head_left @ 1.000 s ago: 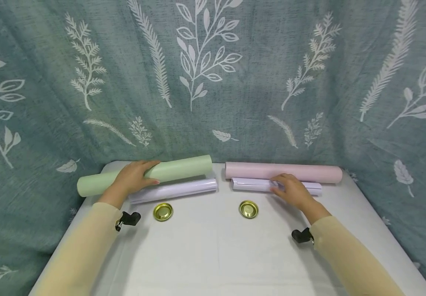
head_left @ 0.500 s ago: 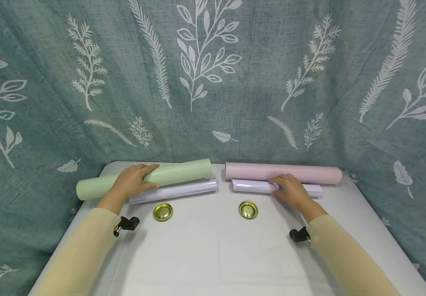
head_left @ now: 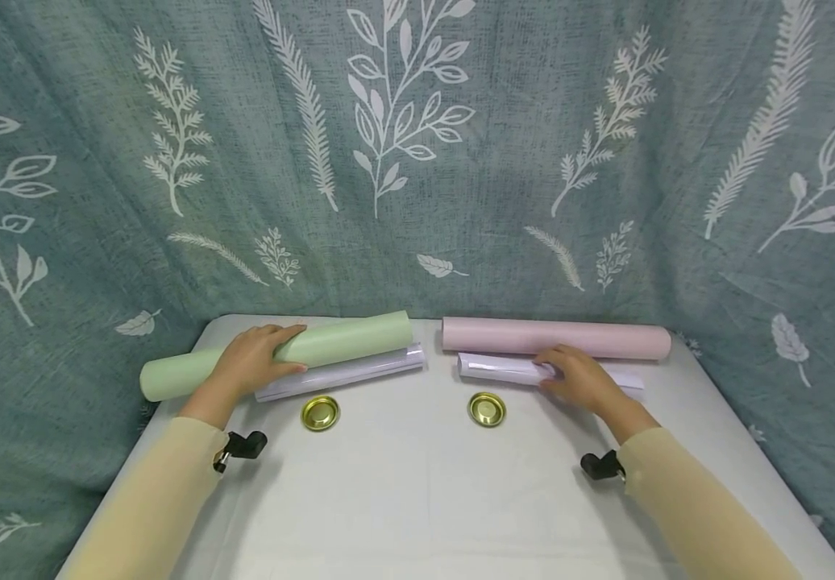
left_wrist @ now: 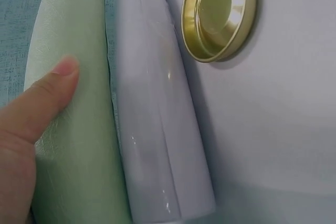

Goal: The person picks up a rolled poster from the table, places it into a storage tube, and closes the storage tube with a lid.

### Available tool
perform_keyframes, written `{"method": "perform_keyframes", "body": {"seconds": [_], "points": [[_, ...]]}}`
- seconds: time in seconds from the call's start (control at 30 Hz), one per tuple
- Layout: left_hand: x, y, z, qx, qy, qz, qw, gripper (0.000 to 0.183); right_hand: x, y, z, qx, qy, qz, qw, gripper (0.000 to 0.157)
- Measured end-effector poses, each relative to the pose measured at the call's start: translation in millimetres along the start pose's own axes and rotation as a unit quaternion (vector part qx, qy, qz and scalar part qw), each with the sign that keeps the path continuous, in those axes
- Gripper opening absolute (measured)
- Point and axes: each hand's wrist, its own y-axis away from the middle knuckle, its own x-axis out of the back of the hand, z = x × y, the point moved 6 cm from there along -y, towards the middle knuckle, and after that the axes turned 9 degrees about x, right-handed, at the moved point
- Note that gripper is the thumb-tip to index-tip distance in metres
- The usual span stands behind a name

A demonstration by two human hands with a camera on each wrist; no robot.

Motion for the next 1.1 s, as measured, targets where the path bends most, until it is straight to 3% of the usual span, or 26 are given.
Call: {"method": "perform_keyframes", "body": {"seconds": [0.6,0.9,1.1], "points": [[9.2,16.5,6.0,-0.027,0.016,0.028,0.9991,0.083,40.2,7,-27,0.046,0.007,0.017,0.999,0.037],[20.2,32.5,14.3,-0.062,0.018,0.064,0.9959,0.083,65.6,0,-48,0.085,0.015,0.044,0.995,0.040],[21.2,39.0,25.8,-0.090,0.038,0.064,0.9931,0.080,75.3,0,-57,0.086,0.008,0.050,0.995,0.039]]}}
